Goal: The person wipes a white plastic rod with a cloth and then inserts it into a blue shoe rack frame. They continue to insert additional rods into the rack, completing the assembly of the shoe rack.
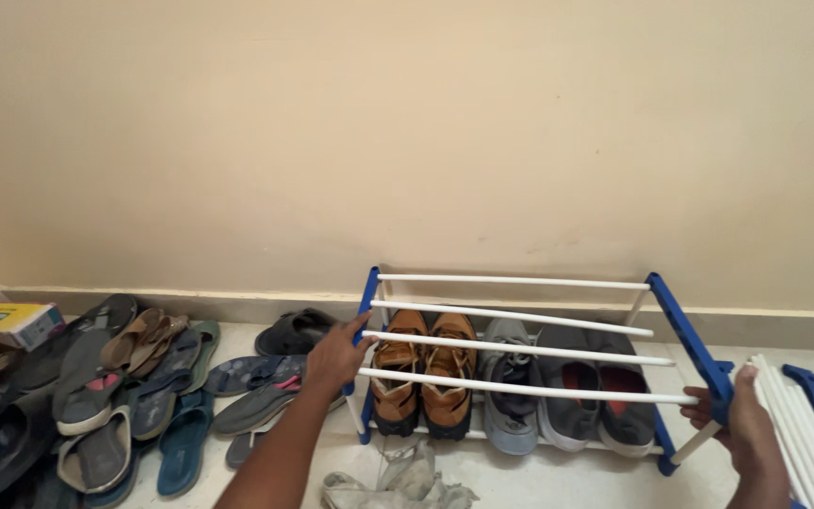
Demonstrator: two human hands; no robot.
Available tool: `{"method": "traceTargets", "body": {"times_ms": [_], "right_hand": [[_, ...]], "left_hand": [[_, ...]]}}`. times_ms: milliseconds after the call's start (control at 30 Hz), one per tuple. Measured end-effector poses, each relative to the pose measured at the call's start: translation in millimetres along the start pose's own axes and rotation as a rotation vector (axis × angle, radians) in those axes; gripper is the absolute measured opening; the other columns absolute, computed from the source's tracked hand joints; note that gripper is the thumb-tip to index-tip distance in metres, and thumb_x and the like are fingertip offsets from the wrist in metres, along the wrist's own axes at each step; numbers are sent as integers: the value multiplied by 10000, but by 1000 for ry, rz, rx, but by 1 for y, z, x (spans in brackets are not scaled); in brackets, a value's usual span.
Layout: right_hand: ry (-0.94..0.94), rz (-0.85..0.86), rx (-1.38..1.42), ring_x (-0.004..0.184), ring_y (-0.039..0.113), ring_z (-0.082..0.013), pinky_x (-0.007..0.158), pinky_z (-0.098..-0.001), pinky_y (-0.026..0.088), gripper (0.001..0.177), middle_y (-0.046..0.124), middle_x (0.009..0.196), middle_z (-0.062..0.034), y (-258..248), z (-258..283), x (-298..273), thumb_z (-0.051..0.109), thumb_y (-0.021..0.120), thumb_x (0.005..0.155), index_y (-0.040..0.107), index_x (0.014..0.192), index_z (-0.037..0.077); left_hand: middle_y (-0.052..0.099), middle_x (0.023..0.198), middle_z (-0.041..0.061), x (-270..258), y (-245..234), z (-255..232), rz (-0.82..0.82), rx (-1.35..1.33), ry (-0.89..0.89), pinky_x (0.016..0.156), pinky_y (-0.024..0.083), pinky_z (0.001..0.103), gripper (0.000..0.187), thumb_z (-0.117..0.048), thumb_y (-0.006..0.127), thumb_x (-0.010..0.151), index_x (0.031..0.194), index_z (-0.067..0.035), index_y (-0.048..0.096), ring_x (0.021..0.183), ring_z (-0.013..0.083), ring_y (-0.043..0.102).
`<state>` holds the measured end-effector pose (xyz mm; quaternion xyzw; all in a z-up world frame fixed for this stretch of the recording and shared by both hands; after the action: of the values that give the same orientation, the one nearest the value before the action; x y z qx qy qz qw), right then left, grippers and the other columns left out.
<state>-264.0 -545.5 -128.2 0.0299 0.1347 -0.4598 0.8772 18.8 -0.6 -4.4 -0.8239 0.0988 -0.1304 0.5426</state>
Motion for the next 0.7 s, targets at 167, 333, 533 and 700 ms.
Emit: {"method": "traceTargets", "body": {"times_ms": [167, 333, 533, 700], "right_hand": [[18, 7, 12, 944, 691, -330, 879, -417, 524, 795, 720, 1090, -222, -3, -2, 13, 608, 307, 1171, 684, 1177, -92], [20, -37, -21, 823, 667, -272, 805, -404, 530, 640, 745, 1091, -171, -5, -2, 21, 515, 390, 1162, 674, 1209, -57], [31, -51, 0, 773, 634, -227, 768, -364, 504, 552, 739, 1015, -124, -7, 2, 14, 492, 512, 1123, 727, 1151, -16], [39, -41, -29, 778, 638, -223, 753, -347, 477, 542, 714, 913, -156, -10, -2, 16, 497, 627, 1066, 764, 1098, -27]], "left_hand": [[576, 1345, 113, 3, -3, -28, -149, 192, 252, 901, 483, 505, 598, -598, 620, 890, 1387, -270, 570, 1153, 339, 572], [748, 1081, 96, -22, 41, -114, 30, -227, 409, 897, 533, 470, 478, -531, 672, 890, 1173, -155, 750, 1037, 282, 681], [743, 1001, 148, -69, 90, -207, 166, -282, 690, 843, 502, 497, 488, -494, 672, 915, 1236, -127, 691, 1007, 346, 690], [747, 972, 127, -77, 98, -231, 336, -225, 658, 829, 502, 497, 304, -393, 582, 988, 1144, -183, 738, 982, 340, 692]]}}
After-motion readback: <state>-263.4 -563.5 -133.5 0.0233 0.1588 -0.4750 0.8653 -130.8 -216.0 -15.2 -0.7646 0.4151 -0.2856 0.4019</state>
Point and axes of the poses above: each hand's wrist, its own x-axis towards the middle knuckle, its own y-axis out of the palm, z = x × y, the point moved 1 cm from there along x, towards the middle knuckle
